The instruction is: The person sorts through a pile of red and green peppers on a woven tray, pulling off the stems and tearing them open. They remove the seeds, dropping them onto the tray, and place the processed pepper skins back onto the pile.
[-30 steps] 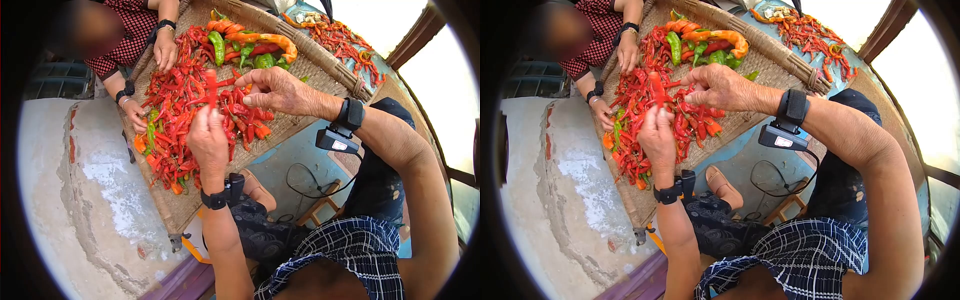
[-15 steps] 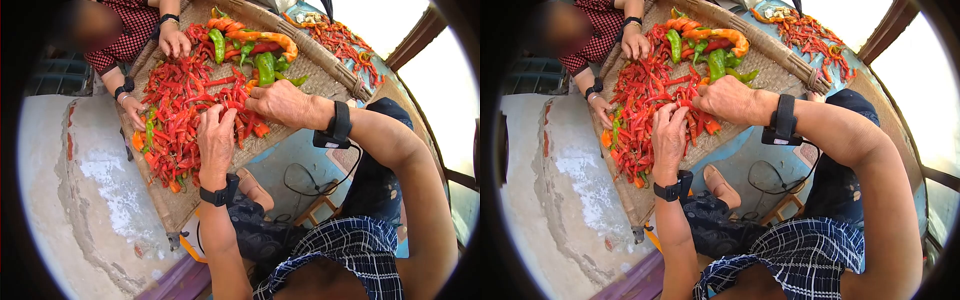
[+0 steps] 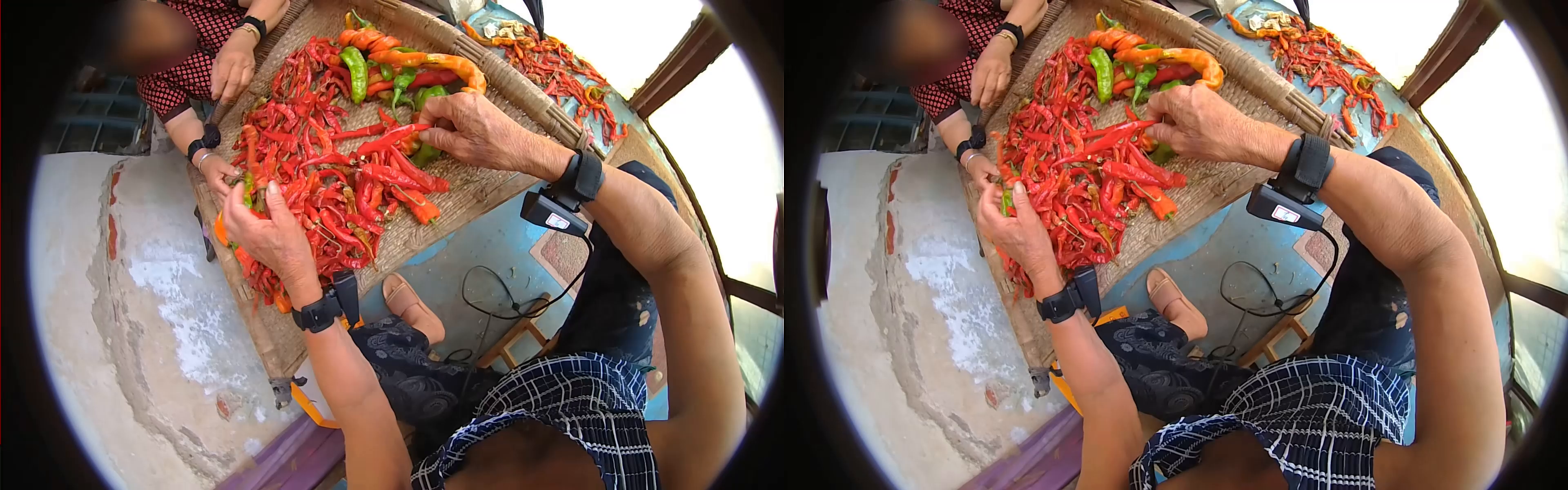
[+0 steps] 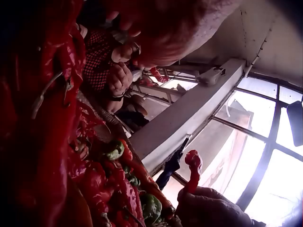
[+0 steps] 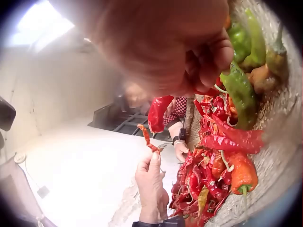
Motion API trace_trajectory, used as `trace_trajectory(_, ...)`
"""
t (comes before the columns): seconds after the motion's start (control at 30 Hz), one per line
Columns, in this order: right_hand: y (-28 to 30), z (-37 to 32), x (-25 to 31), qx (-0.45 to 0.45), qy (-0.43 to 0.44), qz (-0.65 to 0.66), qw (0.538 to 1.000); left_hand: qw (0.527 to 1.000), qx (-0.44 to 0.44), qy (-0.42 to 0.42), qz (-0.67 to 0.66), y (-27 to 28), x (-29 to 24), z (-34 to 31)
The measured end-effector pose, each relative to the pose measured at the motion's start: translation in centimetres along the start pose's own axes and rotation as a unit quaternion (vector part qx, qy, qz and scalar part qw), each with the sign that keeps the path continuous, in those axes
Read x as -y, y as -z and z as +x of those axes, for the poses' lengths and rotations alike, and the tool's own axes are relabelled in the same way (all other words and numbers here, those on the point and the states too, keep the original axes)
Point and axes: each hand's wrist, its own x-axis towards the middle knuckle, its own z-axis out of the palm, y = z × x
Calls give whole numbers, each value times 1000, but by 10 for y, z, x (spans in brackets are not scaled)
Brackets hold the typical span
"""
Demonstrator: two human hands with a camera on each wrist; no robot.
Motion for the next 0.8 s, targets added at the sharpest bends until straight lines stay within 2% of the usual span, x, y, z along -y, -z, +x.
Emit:
trace_trajectory(0.07, -1, 0, 4, 7, -20, 49, 999, 979, -118, -3, 164, 0, 4, 4)
trace_trajectory(0.1, -2, 0, 6, 25, -16, 36, 999, 979, -118, -3, 163, 1, -3, 3)
trace_trajectory(0.13, -3, -1, 8, 44, -13, 23, 999, 999, -30, 10, 30, 2, -17, 1)
trace_trajectory(0.17, -4, -2, 10, 45, -13, 22, 999, 993, 59, 22, -104, 1, -30, -4)
trace_trajectory(0.2, -6, -3, 11, 50, 3, 5, 999, 982, 107, -27, -150, -3, -40, -10)
trace_trajectory(0.23, -8, -3, 12, 57, 18, -12, 998, 973, 162, -95, -133, -2, -51, -13)
trace_trajectory(0.3, -13, -4, 10, 56, 23, -15, 998, 964, 164, -189, -85, -7, -67, -20)
trace_trajectory(0.33, -14, -4, 9, 61, 33, -7, 998, 964, 165, -189, -85, -9, -67, -23)
trace_trajectory(0.4, -15, -4, 8, 66, 44, 0, 997, 955, 238, -151, -90, -13, -64, -29)
trace_trajectory(0.43, -15, -5, 9, 64, 44, 6, 997, 956, 237, -150, -89, -13, -62, -28)
trace_trajectory(0.5, -14, -4, 10, 62, 44, 12, 997, 975, 172, -134, -52, -10, -56, -23)
trace_trajectory(0.53, -13, -4, 10, 48, 38, 3, 998, 986, 146, -79, -2, -5, -49, -17)
trace_trajectory(0.6, -12, -5, 10, 34, 31, -6, 999, 994, 58, 89, -6, 3, -23, -3)
trace_trajectory(0.63, -12, -5, 10, 46, 26, -19, 998, 999, -27, 34, 11, 6, -11, 4)
trace_trajectory(0.7, -14, -5, 7, 58, 21, -32, 998, 982, -95, -28, 160, 12, -3, 10)
trace_trajectory(0.73, -18, -6, 3, 61, 41, -35, 997, 982, -96, -28, 160, 12, -7, 9)
trace_trajectory(0.8, -21, -7, 2, 66, 60, -38, 995, 986, 114, -104, 64, 9, -24, -1)
